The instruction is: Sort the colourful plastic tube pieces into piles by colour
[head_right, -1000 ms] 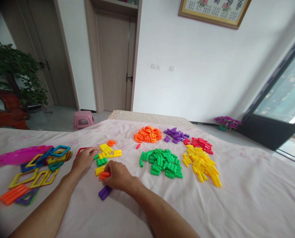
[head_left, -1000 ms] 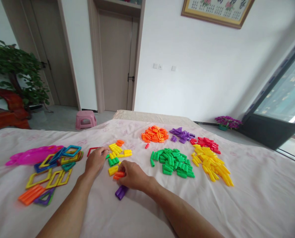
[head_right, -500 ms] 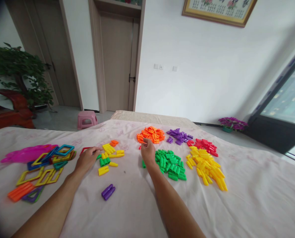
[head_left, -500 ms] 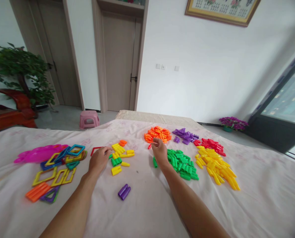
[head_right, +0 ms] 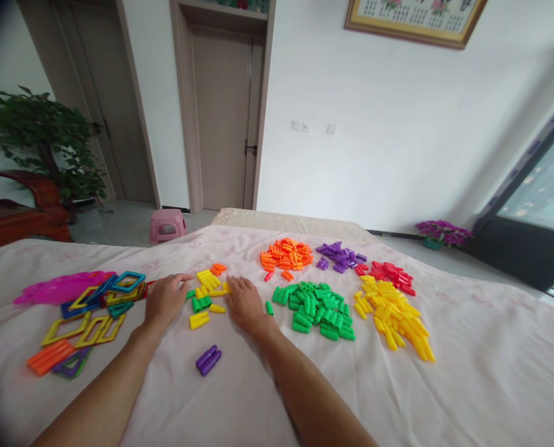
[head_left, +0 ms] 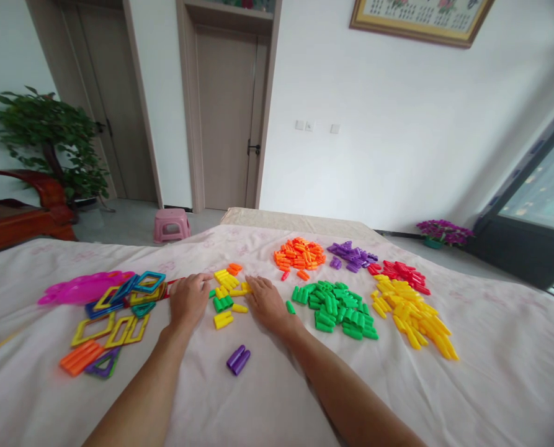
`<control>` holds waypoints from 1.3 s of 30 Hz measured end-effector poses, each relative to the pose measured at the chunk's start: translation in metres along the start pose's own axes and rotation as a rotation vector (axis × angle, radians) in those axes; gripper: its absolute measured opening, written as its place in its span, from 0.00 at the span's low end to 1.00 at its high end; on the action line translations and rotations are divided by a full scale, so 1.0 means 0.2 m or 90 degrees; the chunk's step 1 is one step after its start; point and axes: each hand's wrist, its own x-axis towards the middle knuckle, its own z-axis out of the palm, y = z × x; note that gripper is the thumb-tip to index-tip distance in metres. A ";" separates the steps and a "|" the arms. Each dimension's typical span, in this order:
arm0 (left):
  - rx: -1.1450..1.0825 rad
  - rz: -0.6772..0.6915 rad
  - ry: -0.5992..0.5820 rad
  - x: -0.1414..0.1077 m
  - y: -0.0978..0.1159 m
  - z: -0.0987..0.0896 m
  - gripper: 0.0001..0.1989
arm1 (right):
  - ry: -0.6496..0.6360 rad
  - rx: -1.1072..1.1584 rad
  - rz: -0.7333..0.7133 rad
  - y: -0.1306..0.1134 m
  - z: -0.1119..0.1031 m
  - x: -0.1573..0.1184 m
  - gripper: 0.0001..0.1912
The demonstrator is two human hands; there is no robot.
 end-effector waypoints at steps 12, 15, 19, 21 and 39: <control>-0.090 0.217 -0.120 -0.02 0.09 0.03 0.12 | 0.062 0.054 0.037 0.02 0.01 -0.03 0.17; -0.107 0.201 -0.141 -0.02 0.09 0.04 0.12 | 0.115 0.104 0.091 0.04 0.00 -0.03 0.21; -0.163 0.169 -0.118 0.00 0.04 0.07 0.15 | 0.201 0.189 0.149 0.09 -0.05 -0.01 0.22; -0.193 0.122 -0.077 0.01 0.00 0.08 0.18 | 0.243 0.232 0.187 0.12 -0.12 0.00 0.21; -0.029 -0.107 -0.111 0.03 -0.06 0.03 0.22 | 0.426 -0.181 0.575 1.12 -0.97 -0.72 0.23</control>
